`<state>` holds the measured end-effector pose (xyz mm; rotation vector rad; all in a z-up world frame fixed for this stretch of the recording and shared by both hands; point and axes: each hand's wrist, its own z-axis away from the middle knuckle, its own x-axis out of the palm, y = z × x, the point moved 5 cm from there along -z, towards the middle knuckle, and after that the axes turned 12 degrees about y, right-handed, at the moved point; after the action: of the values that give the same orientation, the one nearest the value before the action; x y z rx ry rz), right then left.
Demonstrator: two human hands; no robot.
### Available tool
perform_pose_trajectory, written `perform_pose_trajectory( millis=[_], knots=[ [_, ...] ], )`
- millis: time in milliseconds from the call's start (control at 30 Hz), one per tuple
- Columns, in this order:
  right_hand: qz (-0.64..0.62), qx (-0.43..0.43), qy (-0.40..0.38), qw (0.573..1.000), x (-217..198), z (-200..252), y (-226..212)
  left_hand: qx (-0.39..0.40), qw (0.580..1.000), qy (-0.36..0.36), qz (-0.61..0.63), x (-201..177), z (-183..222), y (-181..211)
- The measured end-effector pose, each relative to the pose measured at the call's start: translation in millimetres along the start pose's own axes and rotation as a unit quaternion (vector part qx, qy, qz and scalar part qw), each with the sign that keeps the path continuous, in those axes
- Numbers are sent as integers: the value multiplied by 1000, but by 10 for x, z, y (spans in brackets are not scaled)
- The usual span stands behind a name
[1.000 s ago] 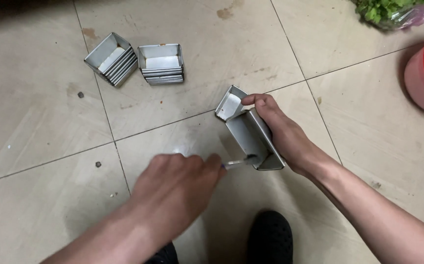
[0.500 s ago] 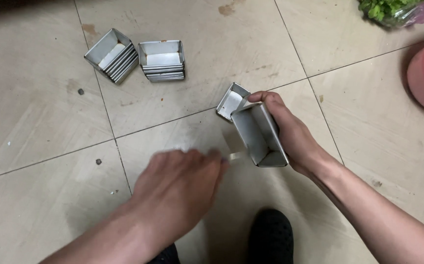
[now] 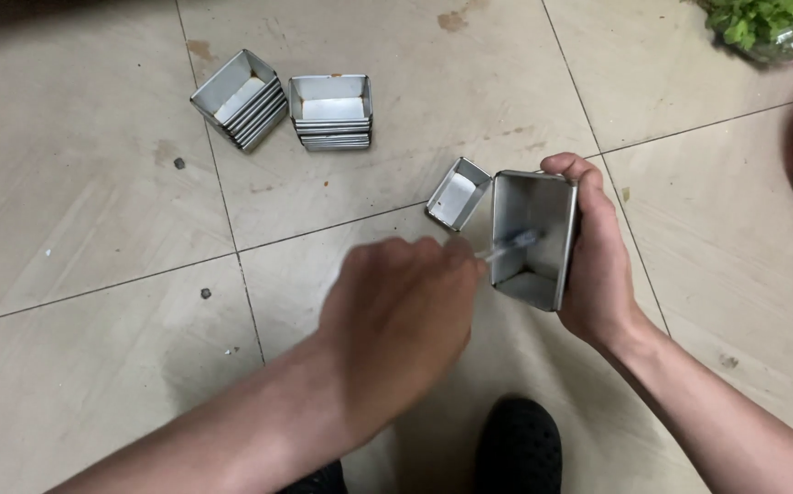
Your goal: The person is cleaning small metal baking molds by brushing them with a toothbrush and scraping off residue with a knife while sitting on the floor.
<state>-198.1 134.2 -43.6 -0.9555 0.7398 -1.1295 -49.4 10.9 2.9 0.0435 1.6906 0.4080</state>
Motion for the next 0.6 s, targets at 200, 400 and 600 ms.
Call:
perform_pose_trajectory(
  millis=[200,400,600],
  knots=[
    [-2,-38,-43,998,-101,-73,118,39,991,-124,30,-17,11,-1],
    [-10,-149,-90,985,-120,-169,40,50,997,-17,62,33,34,71],
    [44,-223,-70,971,-34,-81,-87,39,999,8,0,3,8,61]
  ],
)
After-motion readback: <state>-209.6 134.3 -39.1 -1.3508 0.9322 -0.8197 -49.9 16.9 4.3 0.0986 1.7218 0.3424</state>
